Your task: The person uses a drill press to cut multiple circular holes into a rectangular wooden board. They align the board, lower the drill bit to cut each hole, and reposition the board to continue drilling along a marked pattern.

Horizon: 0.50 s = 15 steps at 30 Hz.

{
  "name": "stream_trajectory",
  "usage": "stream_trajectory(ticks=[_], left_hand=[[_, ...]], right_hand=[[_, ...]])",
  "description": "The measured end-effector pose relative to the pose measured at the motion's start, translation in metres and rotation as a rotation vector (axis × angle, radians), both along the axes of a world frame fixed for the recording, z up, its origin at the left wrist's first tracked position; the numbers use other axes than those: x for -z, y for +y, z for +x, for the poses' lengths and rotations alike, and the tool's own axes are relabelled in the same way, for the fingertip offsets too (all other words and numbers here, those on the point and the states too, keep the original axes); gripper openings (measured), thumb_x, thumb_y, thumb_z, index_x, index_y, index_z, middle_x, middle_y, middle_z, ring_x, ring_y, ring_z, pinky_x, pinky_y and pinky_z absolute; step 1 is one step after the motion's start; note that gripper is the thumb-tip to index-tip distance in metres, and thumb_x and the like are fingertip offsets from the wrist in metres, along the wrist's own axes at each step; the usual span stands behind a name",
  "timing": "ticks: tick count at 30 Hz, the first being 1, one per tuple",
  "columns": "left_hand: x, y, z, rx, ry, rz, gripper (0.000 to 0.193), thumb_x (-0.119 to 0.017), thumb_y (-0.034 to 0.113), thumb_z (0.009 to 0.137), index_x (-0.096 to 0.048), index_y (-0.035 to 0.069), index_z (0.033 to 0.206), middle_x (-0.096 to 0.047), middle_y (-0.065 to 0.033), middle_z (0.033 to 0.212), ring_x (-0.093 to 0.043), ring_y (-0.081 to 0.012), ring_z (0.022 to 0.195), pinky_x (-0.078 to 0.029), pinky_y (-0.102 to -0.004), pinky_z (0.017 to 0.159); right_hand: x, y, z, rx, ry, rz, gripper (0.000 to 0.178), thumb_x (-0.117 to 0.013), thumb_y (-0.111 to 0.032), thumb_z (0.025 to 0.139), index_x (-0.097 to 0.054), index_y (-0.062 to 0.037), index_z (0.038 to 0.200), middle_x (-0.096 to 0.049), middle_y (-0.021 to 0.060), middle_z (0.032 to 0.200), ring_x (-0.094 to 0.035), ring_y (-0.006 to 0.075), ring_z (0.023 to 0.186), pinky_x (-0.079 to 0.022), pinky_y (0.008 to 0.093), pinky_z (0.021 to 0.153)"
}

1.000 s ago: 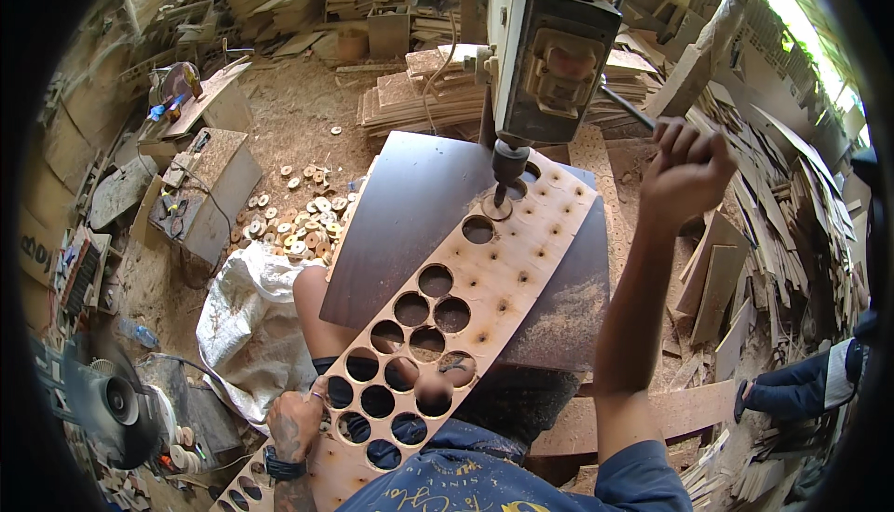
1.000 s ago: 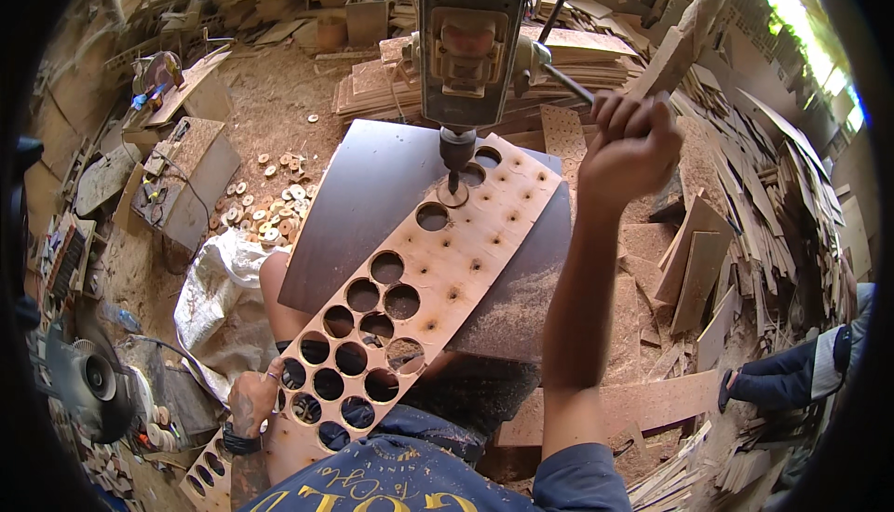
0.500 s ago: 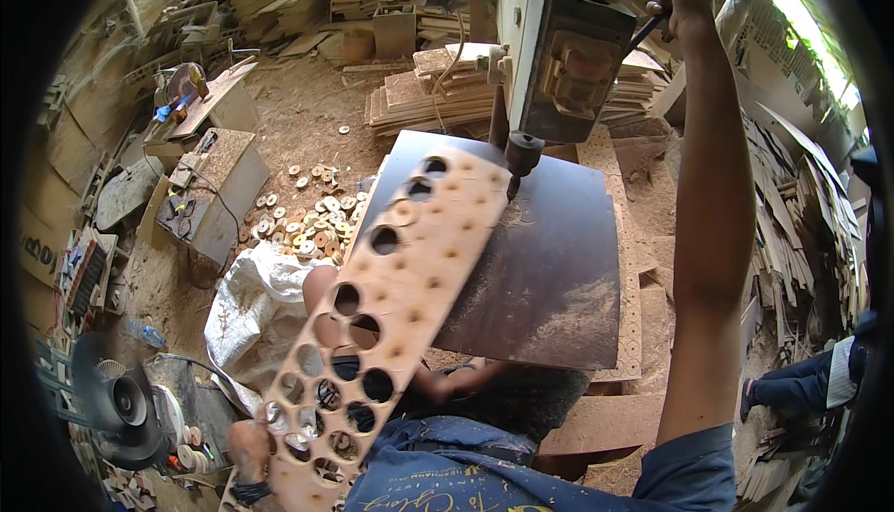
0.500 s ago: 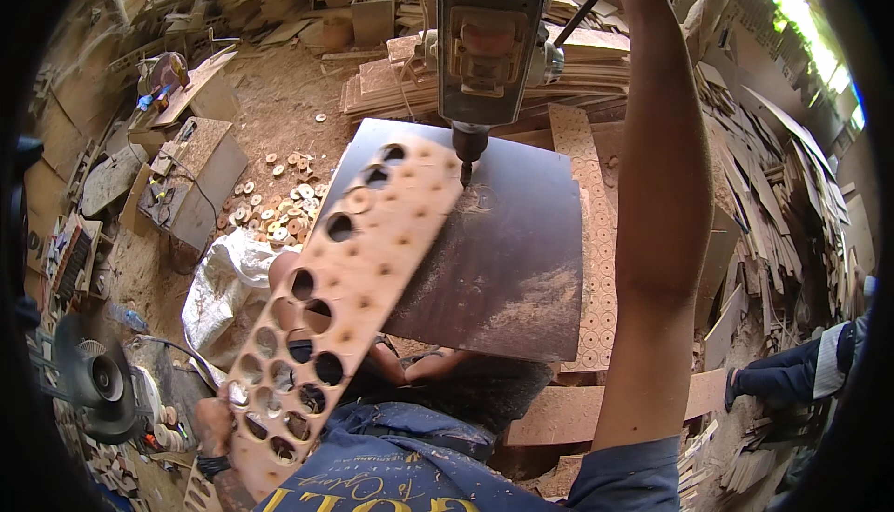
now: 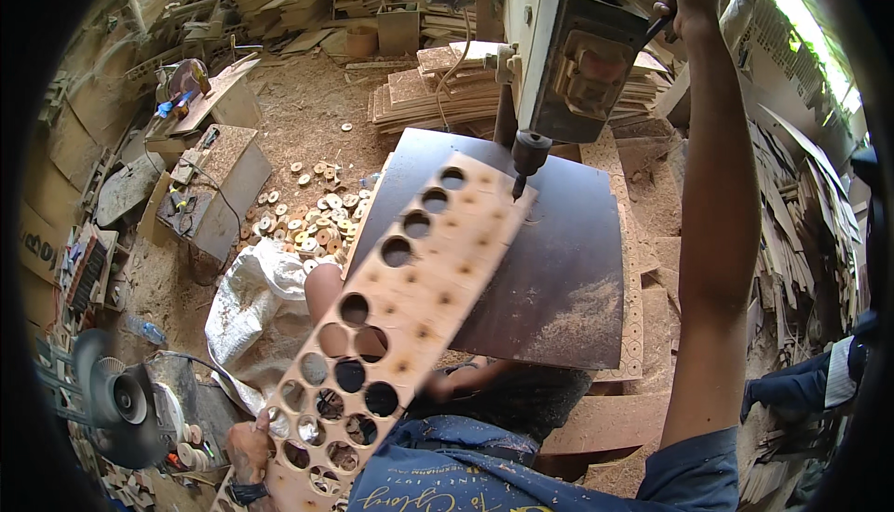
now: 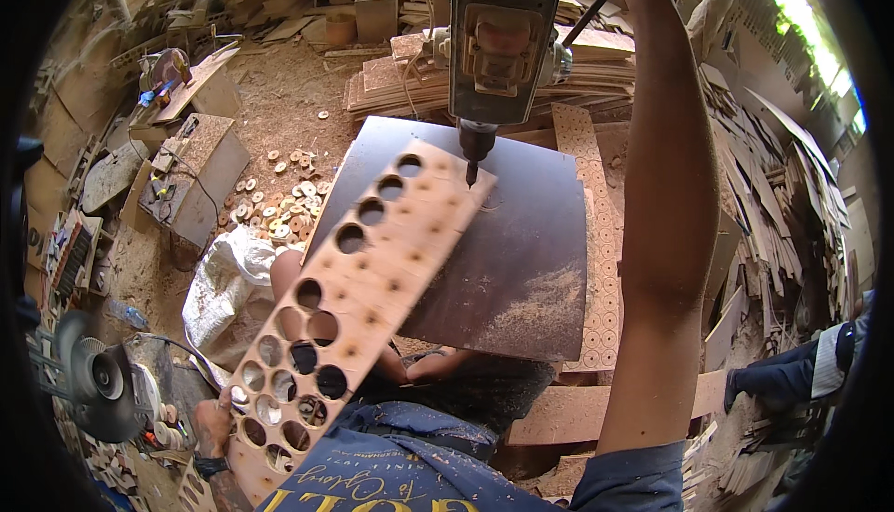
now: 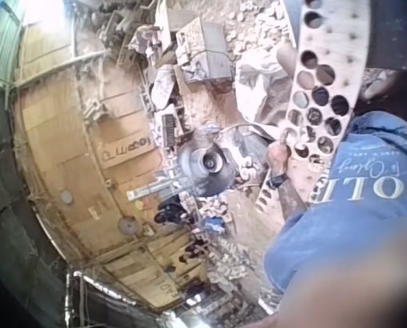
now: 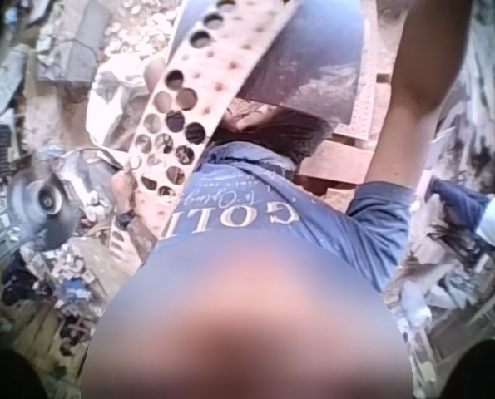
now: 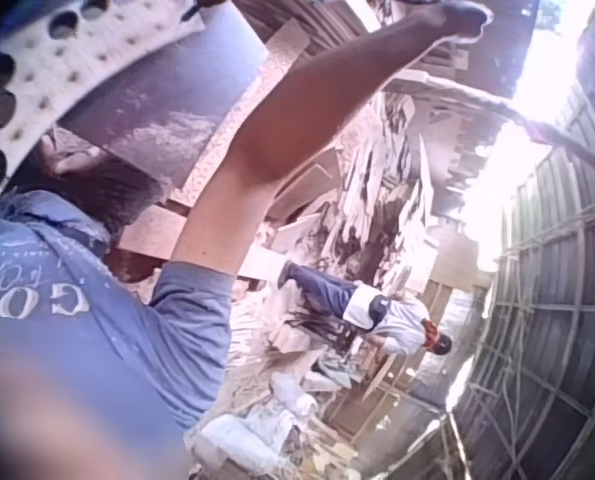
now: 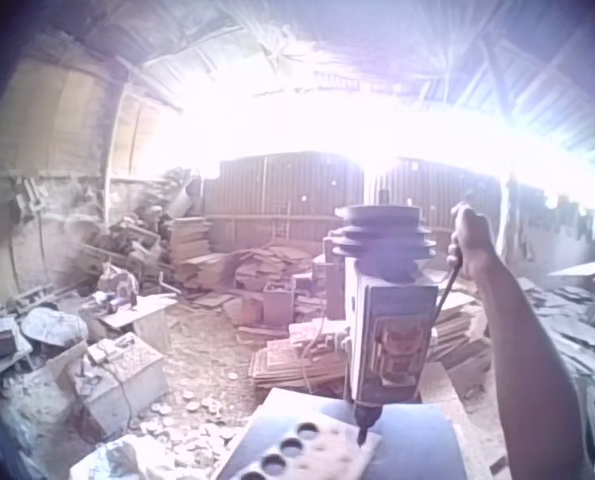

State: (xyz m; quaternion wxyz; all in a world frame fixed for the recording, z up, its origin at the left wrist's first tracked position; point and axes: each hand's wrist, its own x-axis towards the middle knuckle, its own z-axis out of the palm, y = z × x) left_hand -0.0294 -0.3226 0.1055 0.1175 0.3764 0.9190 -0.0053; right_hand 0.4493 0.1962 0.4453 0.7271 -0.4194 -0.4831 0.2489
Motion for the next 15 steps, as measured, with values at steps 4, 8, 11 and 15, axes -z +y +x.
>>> stream_trajectory(ticks=[4, 8, 11, 15], left_hand=[[0.009, 0.050, 0.023, 0.151, -0.078, 0.079, 0.079, -0.044, 0.070, 0.084, -0.067, -0.003, 0.065, -0.059, -0.0253, 0.060, -0.061, -0.0426, 0.063, -0.046, -0.0490, 0.061], [0.009, 0.116, 0.060, 0.174, -0.161, 0.049, 0.077, -0.045, 0.072, 0.082, -0.069, 0.000, 0.070, -0.062, -0.0261, 0.069, -0.063, -0.0438, 0.073, -0.047, -0.0497, 0.068], [0.000, 0.155, 0.085, 0.202, -0.228, 0.081, 0.078, -0.044, 0.073, 0.082, -0.070, 0.000, 0.073, -0.064, -0.0275, 0.075, -0.063, -0.0438, 0.080, -0.047, -0.0499, 0.073], [-0.008, 0.183, 0.116, 0.154, -0.272, 0.067, 0.080, -0.044, 0.074, 0.082, -0.070, -0.002, 0.078, -0.065, -0.0290, 0.083, -0.063, -0.0446, 0.088, -0.048, -0.0492, 0.079]], right_hand=[[0.002, -0.003, -0.002, 0.004, 0.007, 0.008, 0.022, -0.045, -0.030, 0.087, -0.047, -0.0135, 0.073, -0.034, 0.0002, 0.053, -0.035, 0.0141, 0.038, -0.032, 0.0327, 0.034], [0.003, -0.007, -0.002, 0.010, 0.006, 0.019, 0.023, -0.045, -0.030, 0.087, -0.046, -0.0130, 0.072, -0.035, 0.0008, 0.053, -0.036, 0.0144, 0.038, -0.032, 0.0329, 0.034], [0.002, -0.010, -0.001, 0.020, 0.012, 0.030, 0.024, -0.045, -0.030, 0.087, -0.046, -0.0126, 0.071, -0.036, 0.0013, 0.053, -0.036, 0.0147, 0.038, -0.032, 0.0330, 0.034], [0.004, -0.012, -0.002, 0.043, 0.017, 0.023, 0.024, -0.045, -0.030, 0.087, -0.046, -0.0123, 0.070, -0.037, 0.0016, 0.053, -0.037, 0.0151, 0.038, -0.033, 0.0334, 0.034]])
